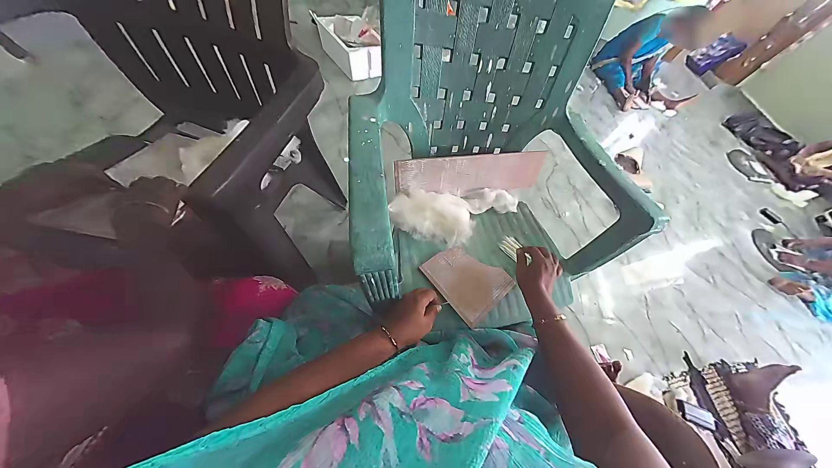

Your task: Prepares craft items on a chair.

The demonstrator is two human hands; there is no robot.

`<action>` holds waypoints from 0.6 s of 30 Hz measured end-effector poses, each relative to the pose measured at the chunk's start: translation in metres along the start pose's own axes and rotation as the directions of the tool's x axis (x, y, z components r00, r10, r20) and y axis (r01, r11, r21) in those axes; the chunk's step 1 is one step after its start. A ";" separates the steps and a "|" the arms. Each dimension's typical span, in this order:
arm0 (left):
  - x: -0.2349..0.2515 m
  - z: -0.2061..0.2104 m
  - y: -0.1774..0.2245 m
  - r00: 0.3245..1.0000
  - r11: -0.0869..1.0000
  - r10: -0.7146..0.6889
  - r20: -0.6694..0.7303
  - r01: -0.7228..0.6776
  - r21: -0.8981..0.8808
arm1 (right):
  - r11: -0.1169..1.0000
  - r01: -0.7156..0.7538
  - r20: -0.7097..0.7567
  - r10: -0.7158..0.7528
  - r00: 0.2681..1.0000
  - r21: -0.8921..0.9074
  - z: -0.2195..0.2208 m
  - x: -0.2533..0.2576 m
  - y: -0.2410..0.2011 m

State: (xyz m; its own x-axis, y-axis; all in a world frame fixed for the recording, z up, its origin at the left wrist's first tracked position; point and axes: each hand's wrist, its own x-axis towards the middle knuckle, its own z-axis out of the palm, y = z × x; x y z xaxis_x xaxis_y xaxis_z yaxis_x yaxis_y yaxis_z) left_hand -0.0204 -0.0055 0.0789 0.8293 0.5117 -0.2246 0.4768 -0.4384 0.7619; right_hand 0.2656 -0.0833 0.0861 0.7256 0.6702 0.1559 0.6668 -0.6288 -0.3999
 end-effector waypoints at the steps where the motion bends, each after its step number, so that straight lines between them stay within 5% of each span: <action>1: 0.000 -0.001 -0.001 1.000 1.000 0.000 0.008 0.001 -0.005 | 0.999 -0.015 0.006 0.015 1.000 -0.034 0.005 0.007 -0.002; 7: -0.001 -0.002 -0.005 0.999 0.999 0.039 0.036 -0.040 0.030 | 0.998 -0.045 0.016 0.046 0.999 -0.053 0.021 0.019 0.009; 18: -0.001 -0.003 0.001 0.998 0.999 -0.019 0.056 0.017 0.029 | 0.967 -0.251 -0.102 0.253 0.962 0.031 -0.018 -0.024 0.060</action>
State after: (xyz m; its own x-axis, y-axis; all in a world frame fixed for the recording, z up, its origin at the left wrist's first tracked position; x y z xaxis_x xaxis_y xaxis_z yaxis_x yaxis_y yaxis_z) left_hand -0.0215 -0.0044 0.0817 0.8353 0.4775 -0.2724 0.4990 -0.4506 0.7403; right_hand 0.2911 -0.1446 0.0746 0.8841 0.4456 0.1409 0.4577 -0.7646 -0.4537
